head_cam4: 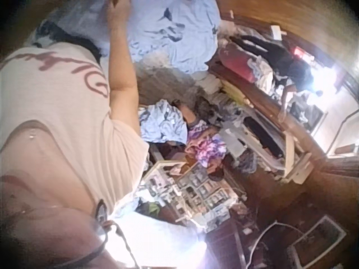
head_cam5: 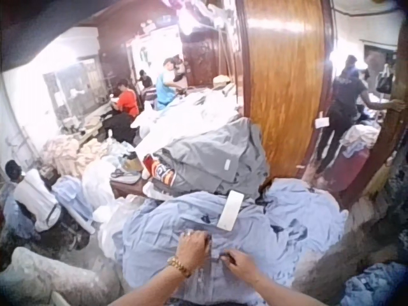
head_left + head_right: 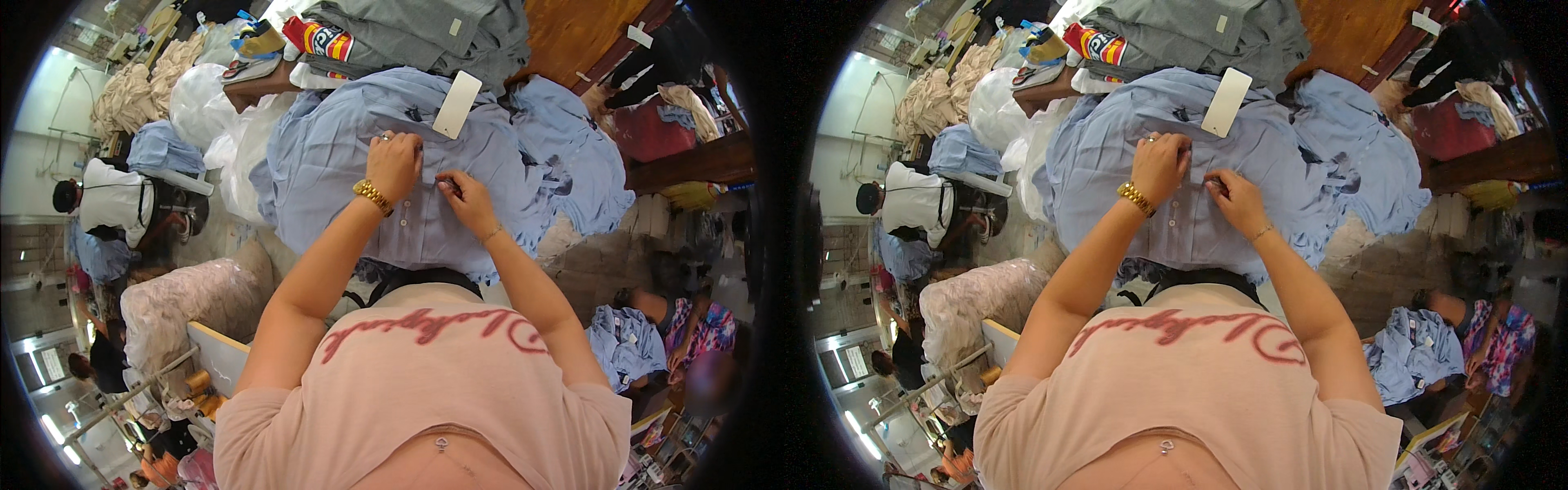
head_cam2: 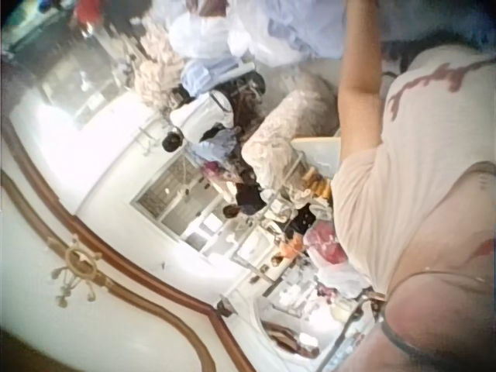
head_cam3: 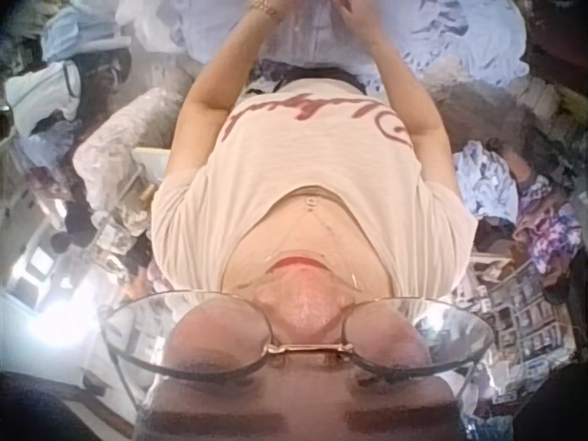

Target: The person buttons several light blue shirts one at a time while they are stacked on a table in a garment workshop.

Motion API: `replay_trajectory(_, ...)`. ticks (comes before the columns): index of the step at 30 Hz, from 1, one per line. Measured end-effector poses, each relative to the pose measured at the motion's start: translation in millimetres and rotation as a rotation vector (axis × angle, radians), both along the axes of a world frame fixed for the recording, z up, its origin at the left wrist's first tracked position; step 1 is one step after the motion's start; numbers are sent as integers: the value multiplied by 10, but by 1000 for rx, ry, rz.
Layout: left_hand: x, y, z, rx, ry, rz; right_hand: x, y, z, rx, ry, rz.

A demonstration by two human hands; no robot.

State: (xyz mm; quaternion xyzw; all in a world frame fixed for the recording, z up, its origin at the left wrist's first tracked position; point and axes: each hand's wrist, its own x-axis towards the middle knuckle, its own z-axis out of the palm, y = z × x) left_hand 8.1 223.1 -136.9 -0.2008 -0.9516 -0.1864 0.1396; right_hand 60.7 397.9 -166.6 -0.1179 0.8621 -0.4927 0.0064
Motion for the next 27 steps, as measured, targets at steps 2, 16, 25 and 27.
replay_trajectory(2,-82,102,-7,-78,-66,85,-19,38,20,-8,17,-24)
replay_trajectory(16,193,281,-95,372,-80,145,-712,116,301,-35,-125,157)
replay_trajectory(25,122,276,-52,614,-276,246,-743,13,213,103,182,175)
replay_trajectory(27,91,258,-53,638,-327,232,-787,-22,179,202,251,52)
